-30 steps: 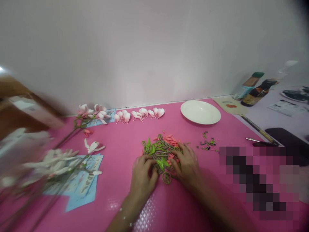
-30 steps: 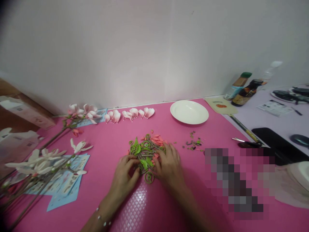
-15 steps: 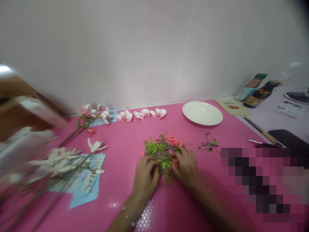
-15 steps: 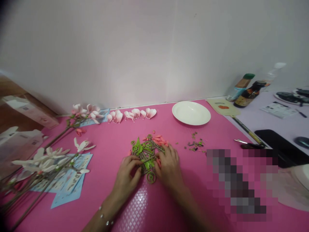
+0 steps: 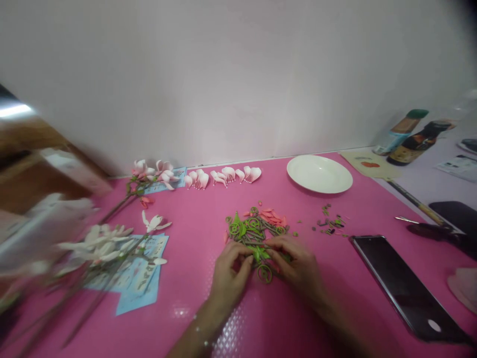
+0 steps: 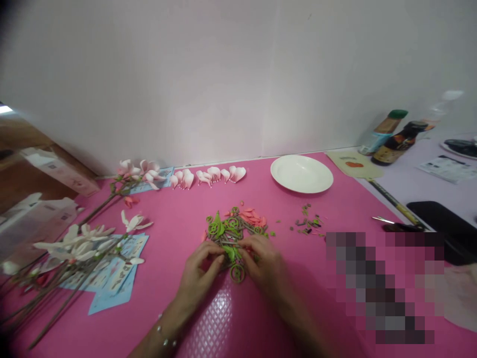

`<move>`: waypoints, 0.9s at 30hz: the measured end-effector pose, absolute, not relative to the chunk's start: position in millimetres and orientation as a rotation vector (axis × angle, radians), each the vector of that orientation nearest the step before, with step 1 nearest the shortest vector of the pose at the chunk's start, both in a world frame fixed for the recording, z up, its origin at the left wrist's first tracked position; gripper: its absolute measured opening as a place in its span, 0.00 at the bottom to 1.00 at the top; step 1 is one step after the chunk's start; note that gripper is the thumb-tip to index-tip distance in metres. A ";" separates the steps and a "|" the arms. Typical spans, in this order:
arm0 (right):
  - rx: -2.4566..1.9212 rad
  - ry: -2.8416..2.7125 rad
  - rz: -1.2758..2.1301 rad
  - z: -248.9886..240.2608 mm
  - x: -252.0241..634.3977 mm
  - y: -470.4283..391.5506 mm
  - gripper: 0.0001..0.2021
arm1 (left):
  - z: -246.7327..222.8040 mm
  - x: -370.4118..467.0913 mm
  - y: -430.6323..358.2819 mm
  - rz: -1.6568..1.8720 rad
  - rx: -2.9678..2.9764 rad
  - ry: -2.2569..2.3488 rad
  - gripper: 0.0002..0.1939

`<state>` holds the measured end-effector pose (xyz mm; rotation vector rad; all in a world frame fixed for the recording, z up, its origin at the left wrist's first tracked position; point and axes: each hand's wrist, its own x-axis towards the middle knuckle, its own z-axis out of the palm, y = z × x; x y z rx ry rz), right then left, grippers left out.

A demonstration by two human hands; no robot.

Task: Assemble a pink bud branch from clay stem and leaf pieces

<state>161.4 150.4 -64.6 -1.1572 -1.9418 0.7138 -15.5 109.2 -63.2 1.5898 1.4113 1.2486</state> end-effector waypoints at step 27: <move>-1.017 -1.513 1.525 -40.1 161.0 138.3 0.06 | -52.4 -7.4 106.6 1.197 0.970 0.911 0.11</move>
